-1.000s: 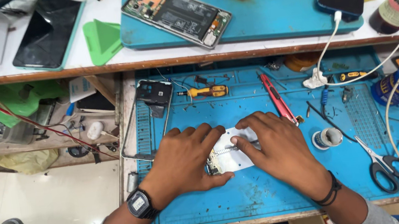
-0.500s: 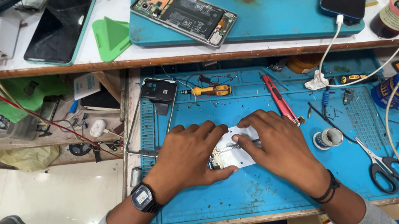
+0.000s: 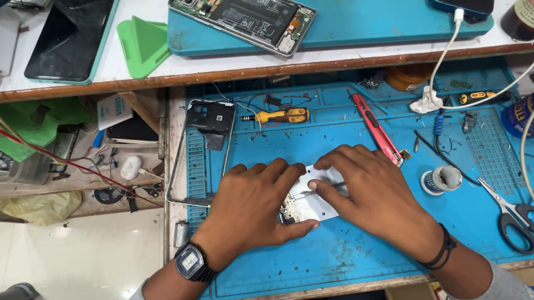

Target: The person uses a utility knife to trim and position a spring-loaded component on a white plastic plate, then aligns the part and a small circuit board on the plate. They then use a screwdriver to drive screws securing the assembly and hold up the finished plate.

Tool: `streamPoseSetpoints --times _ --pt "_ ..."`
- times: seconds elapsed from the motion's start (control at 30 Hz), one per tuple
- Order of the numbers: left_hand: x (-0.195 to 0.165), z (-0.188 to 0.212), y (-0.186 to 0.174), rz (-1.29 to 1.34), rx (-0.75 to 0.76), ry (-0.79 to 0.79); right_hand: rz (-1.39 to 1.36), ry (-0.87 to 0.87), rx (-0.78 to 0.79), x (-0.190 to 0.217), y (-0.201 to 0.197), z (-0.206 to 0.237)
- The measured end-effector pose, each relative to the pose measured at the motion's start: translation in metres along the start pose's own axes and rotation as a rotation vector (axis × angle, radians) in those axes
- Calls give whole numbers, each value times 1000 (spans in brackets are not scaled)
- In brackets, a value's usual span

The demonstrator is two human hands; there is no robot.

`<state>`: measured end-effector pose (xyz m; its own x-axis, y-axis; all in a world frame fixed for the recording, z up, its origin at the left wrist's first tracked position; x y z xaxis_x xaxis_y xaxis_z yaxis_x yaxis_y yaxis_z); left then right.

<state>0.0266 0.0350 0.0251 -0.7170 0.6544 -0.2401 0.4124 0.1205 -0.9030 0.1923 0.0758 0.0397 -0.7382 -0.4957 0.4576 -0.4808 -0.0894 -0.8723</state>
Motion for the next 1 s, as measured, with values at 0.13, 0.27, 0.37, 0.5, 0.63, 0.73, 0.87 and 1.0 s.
streamPoseSetpoints --times 0.13,0.27,0.37,0.5,0.63,0.73,0.87,1.0 --pt "-1 -2 -3 -12 -35 37 -55 11 51 3 10 1" --pt "-1 -1 -1 23 -6 6 -84 -101 35 12 16 6" --pt "0 -3 0 7 -2 15 -95 -172 -17 16 15 7" --pt "0 -1 2 20 18 6 -80 -149 -11 14 15 7" --pt "-1 -2 1 -13 -26 36 -76 -133 -4 14 16 6" --pt "0 -2 1 -9 -18 28 -93 -144 -1 14 15 6" --pt "1 -2 3 10 -9 19 -80 -155 8 14 15 6" --pt "1 -1 2 3 -15 27 -58 -114 23 12 17 6"
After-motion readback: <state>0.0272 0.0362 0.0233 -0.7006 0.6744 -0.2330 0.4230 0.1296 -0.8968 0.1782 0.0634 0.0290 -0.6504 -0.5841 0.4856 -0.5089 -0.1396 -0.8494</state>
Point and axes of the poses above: each hand's wrist, its own z-axis away from the middle knuckle, its own y-axis out of the palm, x = y × z, the point moved 5 cm from there along -z, towards the middle knuckle, and after that the axes turned 9 degrees about y, right-handed, at the moved point
